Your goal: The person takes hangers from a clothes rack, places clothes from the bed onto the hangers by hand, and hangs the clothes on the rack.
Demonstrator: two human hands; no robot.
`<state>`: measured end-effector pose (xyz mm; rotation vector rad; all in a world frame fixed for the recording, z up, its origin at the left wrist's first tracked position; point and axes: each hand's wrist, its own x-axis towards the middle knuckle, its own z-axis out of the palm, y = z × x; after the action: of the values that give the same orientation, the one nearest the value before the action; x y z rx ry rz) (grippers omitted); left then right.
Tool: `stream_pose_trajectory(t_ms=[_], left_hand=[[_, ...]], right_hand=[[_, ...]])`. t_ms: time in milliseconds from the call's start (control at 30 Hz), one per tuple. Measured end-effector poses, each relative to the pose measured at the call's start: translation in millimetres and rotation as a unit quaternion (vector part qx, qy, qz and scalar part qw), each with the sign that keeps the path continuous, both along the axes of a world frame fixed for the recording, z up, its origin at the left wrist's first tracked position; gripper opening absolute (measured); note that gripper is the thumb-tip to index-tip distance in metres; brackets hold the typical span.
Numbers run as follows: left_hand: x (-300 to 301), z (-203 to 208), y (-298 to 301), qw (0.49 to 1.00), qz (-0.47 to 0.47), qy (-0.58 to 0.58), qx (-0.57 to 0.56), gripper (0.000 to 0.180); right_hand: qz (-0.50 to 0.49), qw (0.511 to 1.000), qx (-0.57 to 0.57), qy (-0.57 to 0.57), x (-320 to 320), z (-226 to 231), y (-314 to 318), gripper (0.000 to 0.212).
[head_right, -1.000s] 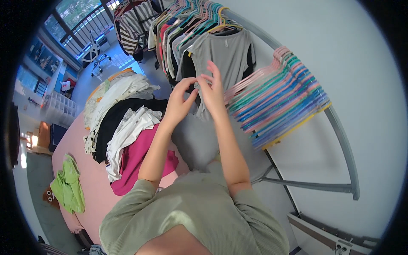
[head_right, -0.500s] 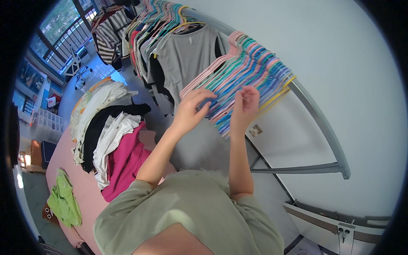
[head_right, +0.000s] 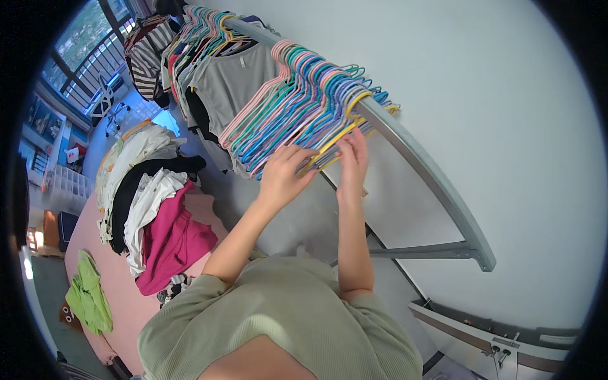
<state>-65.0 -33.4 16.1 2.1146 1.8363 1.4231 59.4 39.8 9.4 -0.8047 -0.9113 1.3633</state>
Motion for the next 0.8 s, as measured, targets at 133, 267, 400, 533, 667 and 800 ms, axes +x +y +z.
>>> stream_pose_trajectory(t_ms=[133,267,400,533,667,800], left_hand=[[11.1,-9.7,4.0,0.998,0.007,-0.062,0.025,0.03],[14.7,-5.7,-3.2,0.996,0.049,-0.071,0.013,0.027],[10.4,-3.9,-8.4,0.989,0.041,-0.133,0.051,0.022],[1.9,15.0,-30.2,0.944,-0.006,-0.324,-0.066,0.021],[-22.0,24.4,-60.1,0.912,-0.056,-0.386,-0.129,0.02],[-41.2,31.3,-99.7,0.905,-0.06,-0.391,-0.158,0.023]], right_hand=[[0.064,0.997,-0.006,0.037,6.8,2.8,-3.6,0.051],[0.114,0.99,-0.029,0.075,13.0,1.3,-0.3,0.046],[0.143,0.984,-0.022,0.105,11.3,16.8,-11.3,0.035],[0.183,0.975,-0.006,0.127,6.5,25.3,-21.1,0.026],[0.185,0.979,0.044,0.071,-6.9,27.4,-39.6,0.015],[0.226,0.97,0.06,0.062,-31.4,27.7,-73.7,0.013]])
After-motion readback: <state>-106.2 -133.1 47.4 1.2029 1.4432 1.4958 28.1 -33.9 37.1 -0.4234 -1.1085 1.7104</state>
